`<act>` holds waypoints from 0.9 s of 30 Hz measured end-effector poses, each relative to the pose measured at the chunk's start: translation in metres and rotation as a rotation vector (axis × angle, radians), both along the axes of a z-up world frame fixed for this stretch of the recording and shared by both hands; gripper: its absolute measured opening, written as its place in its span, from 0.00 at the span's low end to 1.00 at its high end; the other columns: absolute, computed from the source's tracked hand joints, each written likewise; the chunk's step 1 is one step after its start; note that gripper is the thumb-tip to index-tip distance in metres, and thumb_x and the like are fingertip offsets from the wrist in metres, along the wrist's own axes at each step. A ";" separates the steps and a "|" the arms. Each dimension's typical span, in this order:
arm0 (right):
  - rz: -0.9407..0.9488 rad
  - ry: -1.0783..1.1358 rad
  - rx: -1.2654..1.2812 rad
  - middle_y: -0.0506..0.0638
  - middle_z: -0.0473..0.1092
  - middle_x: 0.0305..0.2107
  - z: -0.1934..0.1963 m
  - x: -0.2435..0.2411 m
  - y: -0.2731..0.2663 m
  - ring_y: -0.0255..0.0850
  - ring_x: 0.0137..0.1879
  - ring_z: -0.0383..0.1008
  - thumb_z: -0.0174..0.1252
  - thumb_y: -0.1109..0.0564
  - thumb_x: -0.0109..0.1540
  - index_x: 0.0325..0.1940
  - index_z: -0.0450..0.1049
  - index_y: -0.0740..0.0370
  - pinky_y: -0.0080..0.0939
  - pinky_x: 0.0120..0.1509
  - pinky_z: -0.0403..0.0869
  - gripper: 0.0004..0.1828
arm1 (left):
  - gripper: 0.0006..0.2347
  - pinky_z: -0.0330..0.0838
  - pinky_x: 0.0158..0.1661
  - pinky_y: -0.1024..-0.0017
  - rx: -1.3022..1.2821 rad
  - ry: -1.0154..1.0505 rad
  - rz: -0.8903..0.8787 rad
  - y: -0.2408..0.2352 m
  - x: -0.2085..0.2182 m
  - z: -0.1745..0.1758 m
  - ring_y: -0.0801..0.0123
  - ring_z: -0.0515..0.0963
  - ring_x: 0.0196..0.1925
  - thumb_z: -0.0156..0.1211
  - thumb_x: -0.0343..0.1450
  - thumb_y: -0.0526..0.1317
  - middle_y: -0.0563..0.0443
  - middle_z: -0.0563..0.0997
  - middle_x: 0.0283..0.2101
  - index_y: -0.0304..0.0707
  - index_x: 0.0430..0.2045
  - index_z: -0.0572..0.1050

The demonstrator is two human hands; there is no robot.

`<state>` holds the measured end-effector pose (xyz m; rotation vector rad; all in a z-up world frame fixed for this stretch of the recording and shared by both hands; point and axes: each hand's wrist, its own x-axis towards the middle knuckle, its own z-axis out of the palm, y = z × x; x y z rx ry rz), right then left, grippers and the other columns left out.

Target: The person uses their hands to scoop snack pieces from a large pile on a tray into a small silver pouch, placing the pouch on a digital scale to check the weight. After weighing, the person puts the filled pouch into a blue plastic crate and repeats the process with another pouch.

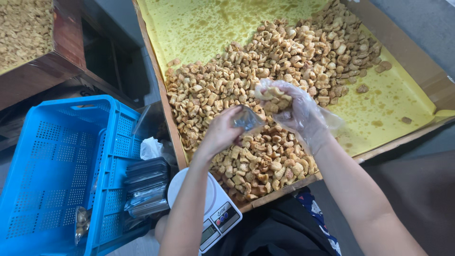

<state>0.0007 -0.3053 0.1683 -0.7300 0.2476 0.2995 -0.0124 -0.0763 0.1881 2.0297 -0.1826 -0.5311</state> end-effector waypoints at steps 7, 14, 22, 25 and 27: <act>0.075 -0.223 -0.321 0.49 0.77 0.44 0.046 -0.008 0.015 0.39 0.48 0.79 0.61 0.50 0.64 0.53 0.74 0.59 0.41 0.51 0.80 0.16 | 0.32 0.82 0.30 0.71 -0.201 0.111 0.072 -0.025 0.020 -0.023 0.67 0.86 0.27 0.61 0.62 0.28 0.34 0.81 0.50 0.24 0.65 0.60; 0.122 -0.184 -0.552 0.46 0.74 0.38 0.053 -0.001 0.024 0.36 0.44 0.77 0.64 0.46 0.61 0.55 0.76 0.56 0.47 0.49 0.80 0.21 | 0.34 0.76 0.32 0.74 -0.180 0.125 0.089 -0.017 0.017 -0.026 0.71 0.81 0.28 0.65 0.62 0.29 0.37 0.85 0.39 0.32 0.67 0.61; 0.394 -0.521 -1.165 0.45 0.72 0.60 0.105 -0.014 0.040 0.38 0.61 0.75 0.61 0.41 0.64 0.64 0.73 0.52 0.40 0.67 0.72 0.27 | 0.22 0.84 0.27 0.69 -0.392 0.259 0.109 -0.018 0.023 -0.039 0.68 0.80 0.24 0.61 0.66 0.28 0.41 0.82 0.34 0.22 0.56 0.68; 0.569 -0.695 -1.402 0.46 0.72 0.54 0.123 -0.012 0.052 0.39 0.56 0.73 0.59 0.42 0.67 0.61 0.74 0.55 0.40 0.62 0.71 0.22 | 0.18 0.86 0.28 0.67 -0.370 0.259 0.101 -0.015 0.029 -0.049 0.65 0.81 0.24 0.58 0.68 0.25 0.36 0.81 0.33 0.16 0.53 0.69; 0.579 -0.741 -1.393 0.46 0.72 0.50 0.128 -0.009 0.057 0.39 0.52 0.71 0.57 0.43 0.69 0.58 0.74 0.56 0.41 0.59 0.71 0.20 | 0.17 0.85 0.28 0.66 -0.368 0.261 0.099 -0.015 0.031 -0.052 0.63 0.82 0.24 0.58 0.69 0.25 0.32 0.80 0.33 0.12 0.53 0.69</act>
